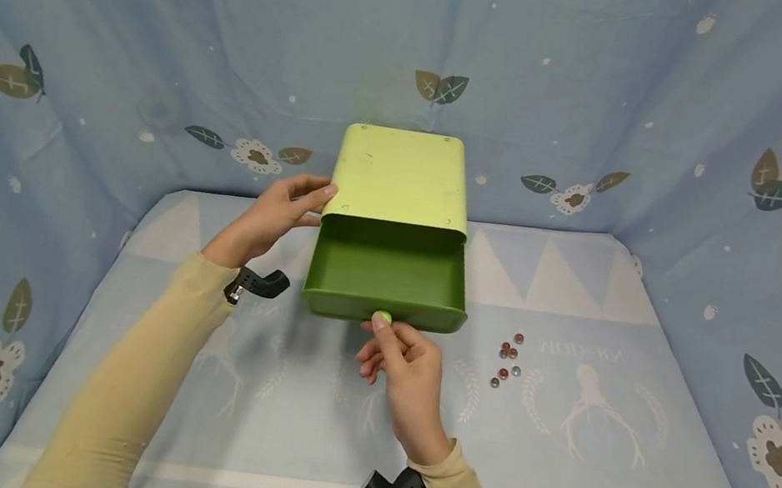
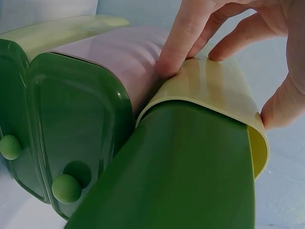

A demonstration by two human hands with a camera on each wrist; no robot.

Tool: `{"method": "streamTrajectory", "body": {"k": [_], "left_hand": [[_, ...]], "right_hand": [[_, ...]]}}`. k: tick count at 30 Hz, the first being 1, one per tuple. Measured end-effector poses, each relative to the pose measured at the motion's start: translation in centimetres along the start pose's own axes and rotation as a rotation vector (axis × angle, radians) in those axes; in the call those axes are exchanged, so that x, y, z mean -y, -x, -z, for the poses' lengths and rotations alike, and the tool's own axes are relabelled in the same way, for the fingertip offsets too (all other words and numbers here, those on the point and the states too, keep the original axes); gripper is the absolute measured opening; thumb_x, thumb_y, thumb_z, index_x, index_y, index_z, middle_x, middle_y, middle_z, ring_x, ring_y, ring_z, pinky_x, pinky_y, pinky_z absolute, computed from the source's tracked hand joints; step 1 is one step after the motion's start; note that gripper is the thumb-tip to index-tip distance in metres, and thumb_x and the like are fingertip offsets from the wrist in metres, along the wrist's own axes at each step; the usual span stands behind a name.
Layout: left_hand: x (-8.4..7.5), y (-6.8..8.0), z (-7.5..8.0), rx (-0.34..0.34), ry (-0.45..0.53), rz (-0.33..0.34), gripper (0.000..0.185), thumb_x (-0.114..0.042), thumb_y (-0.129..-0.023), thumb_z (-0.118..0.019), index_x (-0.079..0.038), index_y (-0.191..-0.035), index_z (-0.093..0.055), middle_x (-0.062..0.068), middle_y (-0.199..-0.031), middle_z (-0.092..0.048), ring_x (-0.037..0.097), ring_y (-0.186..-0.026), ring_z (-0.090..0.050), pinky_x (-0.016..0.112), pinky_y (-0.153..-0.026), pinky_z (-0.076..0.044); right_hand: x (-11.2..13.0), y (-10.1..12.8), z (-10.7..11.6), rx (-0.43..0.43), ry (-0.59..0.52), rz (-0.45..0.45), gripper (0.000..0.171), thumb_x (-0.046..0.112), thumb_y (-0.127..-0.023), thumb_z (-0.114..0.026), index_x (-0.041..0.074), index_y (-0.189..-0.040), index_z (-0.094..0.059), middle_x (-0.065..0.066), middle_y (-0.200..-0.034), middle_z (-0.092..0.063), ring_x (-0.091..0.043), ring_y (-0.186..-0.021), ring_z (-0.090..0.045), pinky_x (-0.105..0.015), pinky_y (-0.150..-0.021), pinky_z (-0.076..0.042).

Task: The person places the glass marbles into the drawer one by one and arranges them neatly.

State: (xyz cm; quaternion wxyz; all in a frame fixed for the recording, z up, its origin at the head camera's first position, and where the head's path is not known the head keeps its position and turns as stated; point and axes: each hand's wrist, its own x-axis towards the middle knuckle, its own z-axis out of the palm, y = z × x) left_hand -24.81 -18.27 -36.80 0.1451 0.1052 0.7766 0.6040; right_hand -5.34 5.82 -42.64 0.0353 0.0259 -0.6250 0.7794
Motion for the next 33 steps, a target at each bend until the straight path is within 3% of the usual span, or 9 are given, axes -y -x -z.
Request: {"method": "streamTrajectory", "body": {"k": [33], "left_hand": [[0.0, -0.3, 0.1, -0.004, 0.013, 0.005, 0.071, -0.045, -0.114, -0.061, -0.005, -0.168, -0.04, 0.017, -0.162, -0.044, 0.034, -0.139, -0.052, 0.046, -0.119, -0.05]], "right_hand": [[-0.4, 2.6, 0.3, 0.01, -0.003, -0.024, 0.03, 0.024, -0.113, -0.067, -0.003, -0.11, -0.08, -0.016, -0.077, -0.07, -0.019, -0.059, -0.065, -0.025, -0.052, -0.055]]}}
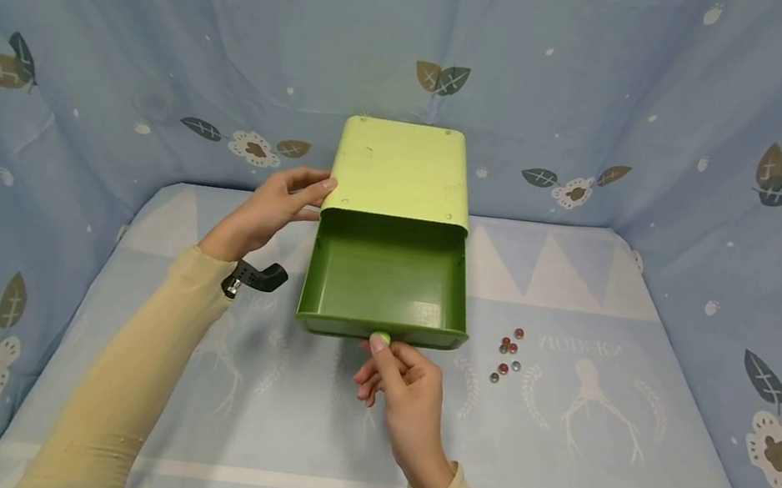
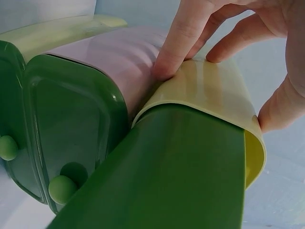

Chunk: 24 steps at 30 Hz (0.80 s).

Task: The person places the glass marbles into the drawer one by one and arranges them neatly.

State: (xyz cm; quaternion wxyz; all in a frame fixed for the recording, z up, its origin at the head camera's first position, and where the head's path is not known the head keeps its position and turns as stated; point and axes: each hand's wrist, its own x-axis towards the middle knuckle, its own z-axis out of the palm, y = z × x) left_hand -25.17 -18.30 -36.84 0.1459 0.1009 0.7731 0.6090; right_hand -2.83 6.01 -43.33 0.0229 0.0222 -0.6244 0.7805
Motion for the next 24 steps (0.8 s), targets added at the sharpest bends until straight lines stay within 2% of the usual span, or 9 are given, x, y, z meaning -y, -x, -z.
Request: {"method": "streamTrajectory", "body": {"k": [9, 24], "left_hand": [[0.0, 0.0, 0.2, 0.009, -0.005, 0.01, 0.072, -0.045, -0.114, -0.061, -0.004, -0.169, -0.038, 0.018, -0.164, -0.042, 0.034, -0.142, -0.05, 0.045, -0.12, -0.049], [0.0, -0.2, 0.0, -0.009, 0.004, 0.006, 0.07, -0.043, -0.114, -0.06, -0.003, -0.167, -0.04, 0.019, -0.161, -0.044, 0.031, -0.134, -0.053, 0.046, -0.119, -0.051]], "right_hand": [[-0.4, 0.3, 0.1, -0.004, -0.005, -0.012, 0.028, 0.02, -0.113, -0.066, -0.005, -0.11, -0.079, -0.015, -0.076, -0.071, -0.017, -0.058, -0.065, -0.024, -0.052, -0.055], [-1.8, 0.5, 0.4, 0.011, -0.008, -0.05, 0.028, 0.02, -0.113, -0.067, -0.005, -0.114, -0.079, -0.014, -0.077, -0.072, -0.017, -0.058, -0.065, -0.024, -0.051, -0.055]]}}
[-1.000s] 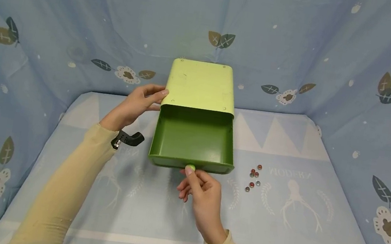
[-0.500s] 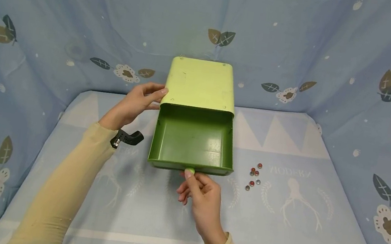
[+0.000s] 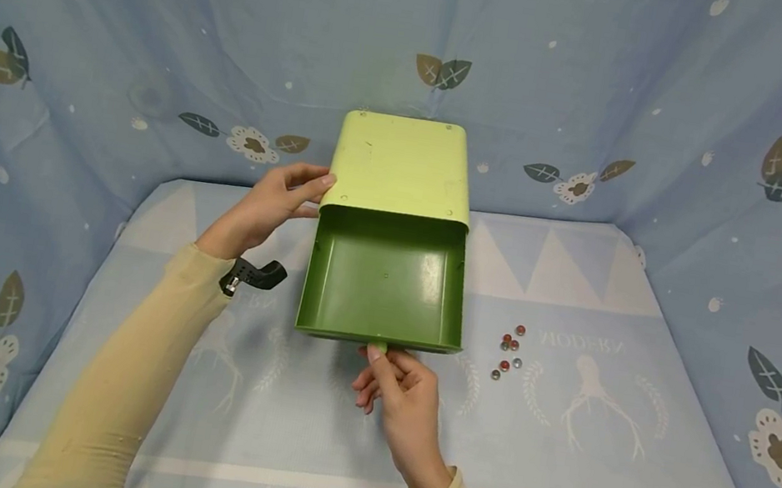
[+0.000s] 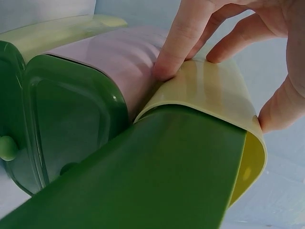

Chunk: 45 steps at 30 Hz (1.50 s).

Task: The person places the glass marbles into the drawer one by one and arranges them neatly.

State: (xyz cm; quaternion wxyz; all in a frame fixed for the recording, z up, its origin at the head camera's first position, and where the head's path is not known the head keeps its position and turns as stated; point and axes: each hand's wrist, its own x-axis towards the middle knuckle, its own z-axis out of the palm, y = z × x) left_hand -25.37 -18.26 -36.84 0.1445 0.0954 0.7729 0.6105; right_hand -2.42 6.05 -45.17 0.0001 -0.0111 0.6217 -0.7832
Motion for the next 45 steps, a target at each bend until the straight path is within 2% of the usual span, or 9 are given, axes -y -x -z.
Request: {"method": "streamTrajectory", "body": {"k": [9, 16, 30, 38, 42, 45], "left_hand": [[0.0, 0.0, -0.1, -0.003, 0.002, 0.001, 0.069, -0.043, -0.114, -0.06, -0.003, -0.167, -0.04, 0.019, -0.161, -0.044, 0.032, -0.135, -0.053, 0.046, -0.119, -0.051], [0.0, 0.0, -0.1, -0.004, 0.002, 0.001, 0.07, -0.044, -0.114, -0.061, -0.003, -0.167, -0.04, 0.019, -0.161, -0.044, 0.031, -0.134, -0.053, 0.046, -0.119, -0.051], [0.1, -0.1, -0.1, -0.004, 0.015, 0.006, 0.071, -0.045, -0.114, -0.062, -0.004, -0.167, -0.04, 0.017, -0.162, -0.044, 0.031, -0.137, -0.052, 0.045, -0.119, -0.05], [0.1, 0.0, -0.1, -0.006, 0.012, -0.003, 0.07, -0.044, -0.114, -0.061, -0.003, -0.167, -0.041, 0.018, -0.159, -0.045, 0.031, -0.135, -0.053, 0.046, -0.119, -0.05], [0.1, 0.0, -0.1, -0.005, 0.006, -0.004, 0.071, -0.044, -0.114, -0.061, -0.003, -0.167, -0.04, 0.019, -0.16, -0.044, 0.031, -0.135, -0.053, 0.047, -0.119, -0.05], [0.0, 0.0, -0.2, -0.003, 0.005, -0.004, 0.072, -0.045, -0.114, -0.062, -0.003, -0.167, -0.04, 0.019, -0.161, -0.044, 0.032, -0.137, -0.052, 0.047, -0.12, -0.05]], "right_hand": [[-0.6, -0.1, 0.2, 0.021, 0.025, 0.019, 0.029, 0.018, -0.114, -0.065, -0.009, -0.114, -0.077, -0.017, -0.078, -0.071, -0.016, -0.059, -0.065, -0.026, -0.052, -0.057], [-0.6, -0.2, 0.3, 0.019, 0.025, 0.018, 0.026, 0.017, -0.114, -0.065, -0.006, -0.117, -0.077, -0.016, -0.079, -0.073, -0.016, -0.059, -0.066, -0.025, -0.053, -0.056], [-0.6, -0.2, 0.6, 0.053, 0.024, -0.001, 0.028, 0.018, -0.114, -0.063, -0.006, -0.121, -0.076, -0.019, -0.081, -0.073, -0.017, -0.059, -0.067, -0.033, -0.053, -0.06], [-0.6, -0.1, 0.7, 0.063, 0.029, -0.039, 0.028, 0.021, -0.114, -0.065, -0.004, -0.114, -0.078, -0.019, -0.081, -0.073, -0.017, -0.059, -0.067, -0.029, -0.054, -0.06], [-0.6, -0.1, 0.9, 0.099, 0.046, -0.053, 0.027, 0.021, -0.113, -0.067, -0.004, -0.108, -0.077, -0.02, -0.081, -0.073, -0.018, -0.06, -0.067, -0.029, -0.055, -0.06], [-0.4, -0.1, 1.3, 0.151, 0.099, -0.064, 0.024, 0.02, -0.111, -0.069, -0.003, -0.112, -0.077, -0.019, -0.081, -0.074, -0.019, -0.061, -0.068, -0.03, -0.056, -0.061]]}}
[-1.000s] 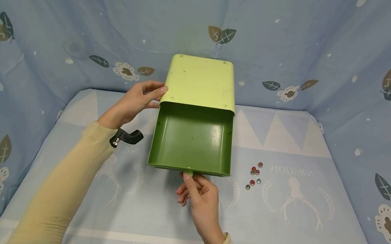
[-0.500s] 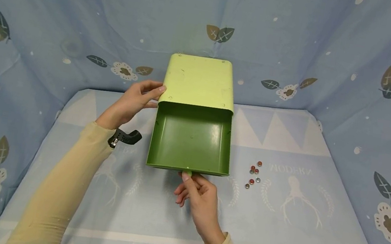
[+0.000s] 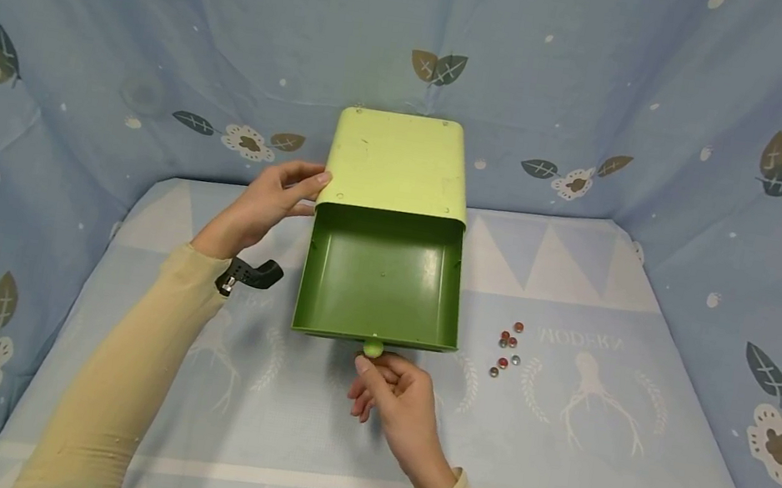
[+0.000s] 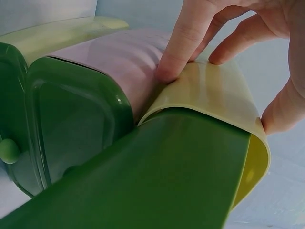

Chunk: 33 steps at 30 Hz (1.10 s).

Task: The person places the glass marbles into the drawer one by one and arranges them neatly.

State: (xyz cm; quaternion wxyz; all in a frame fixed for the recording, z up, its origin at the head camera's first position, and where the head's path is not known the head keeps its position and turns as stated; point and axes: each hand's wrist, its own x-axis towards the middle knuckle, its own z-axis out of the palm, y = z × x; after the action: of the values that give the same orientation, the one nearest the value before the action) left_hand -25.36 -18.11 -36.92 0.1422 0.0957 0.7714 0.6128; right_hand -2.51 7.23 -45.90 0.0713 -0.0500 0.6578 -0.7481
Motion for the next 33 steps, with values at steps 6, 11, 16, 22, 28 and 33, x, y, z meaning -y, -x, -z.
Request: {"method": "streamTrajectory", "body": {"k": [6, 11, 16, 22, 28, 33], "left_hand": [[-0.1, -0.1, 0.2, -0.004, -0.013, 0.002, 0.074, -0.047, -0.113, -0.062, -0.004, -0.168, -0.039, 0.018, -0.162, -0.044, 0.032, -0.138, -0.052, 0.046, -0.119, -0.05], [-0.2, -0.1, 0.3, -0.004, -0.01, 0.001, 0.074, -0.047, -0.113, -0.062, -0.004, -0.168, -0.039, 0.017, -0.162, -0.044, 0.032, -0.138, -0.052, 0.045, -0.119, -0.051], [-0.1, -0.2, 0.3, -0.002, -0.009, -0.004, 0.075, -0.047, -0.112, -0.063, -0.004, -0.168, -0.039, 0.017, -0.162, -0.043, 0.032, -0.139, -0.052, 0.045, -0.118, -0.051], [0.2, -0.2, 0.1, 0.0, -0.006, -0.004, 0.074, -0.047, -0.113, -0.062, -0.003, -0.168, -0.039, 0.018, -0.163, -0.043, 0.033, -0.139, -0.052, 0.046, -0.119, -0.05], [0.3, -0.1, 0.1, -0.002, -0.006, 0.001, 0.075, -0.048, -0.112, -0.062, -0.004, -0.168, -0.038, 0.017, -0.163, -0.043, 0.032, -0.139, -0.052, 0.045, -0.119, -0.051], [0.3, 0.0, 0.1, 0.0, -0.006, -0.004, 0.075, -0.047, -0.113, -0.062, -0.003, -0.168, -0.038, 0.018, -0.164, -0.042, 0.033, -0.142, -0.05, 0.046, -0.119, -0.05]], "right_hand": [[-0.2, 0.3, 1.4, 0.079, 0.081, -0.056, 0.027, 0.019, -0.109, -0.074, -0.004, -0.124, -0.076, -0.016, -0.083, -0.074, -0.019, -0.062, -0.068, -0.029, -0.057, -0.061], [-0.6, 0.5, 2.5, 0.072, 0.143, -0.049, 0.031, 0.019, -0.106, -0.078, -0.007, -0.123, -0.075, -0.014, -0.082, -0.074, -0.015, -0.061, -0.065, -0.022, -0.055, -0.055], [-1.2, 0.9, 3.3, 0.048, 0.219, -0.019, 0.031, 0.019, -0.104, -0.081, -0.007, -0.12, -0.077, -0.012, -0.082, -0.074, -0.012, -0.059, -0.062, -0.02, -0.054, -0.053], [-1.8, 1.4, 4.3, -0.036, 0.32, 0.01, 0.02, 0.013, -0.1, -0.085, -0.003, -0.112, -0.081, -0.002, -0.076, -0.072, -0.006, -0.057, -0.056, -0.016, -0.054, -0.046], [-2.4, 1.8, 5.4, -0.118, 0.457, 0.046, 0.011, 0.007, -0.096, -0.087, 0.004, -0.107, -0.084, 0.007, -0.072, -0.073, -0.008, -0.056, -0.058, -0.018, -0.053, -0.047], [-2.9, 2.2, 6.5, -0.187, 0.554, 0.065, 0.01, 0.007, -0.095, -0.088, 0.007, -0.103, -0.084, 0.012, -0.07, -0.071, -0.009, -0.055, -0.06, -0.022, -0.052, -0.051]]}}
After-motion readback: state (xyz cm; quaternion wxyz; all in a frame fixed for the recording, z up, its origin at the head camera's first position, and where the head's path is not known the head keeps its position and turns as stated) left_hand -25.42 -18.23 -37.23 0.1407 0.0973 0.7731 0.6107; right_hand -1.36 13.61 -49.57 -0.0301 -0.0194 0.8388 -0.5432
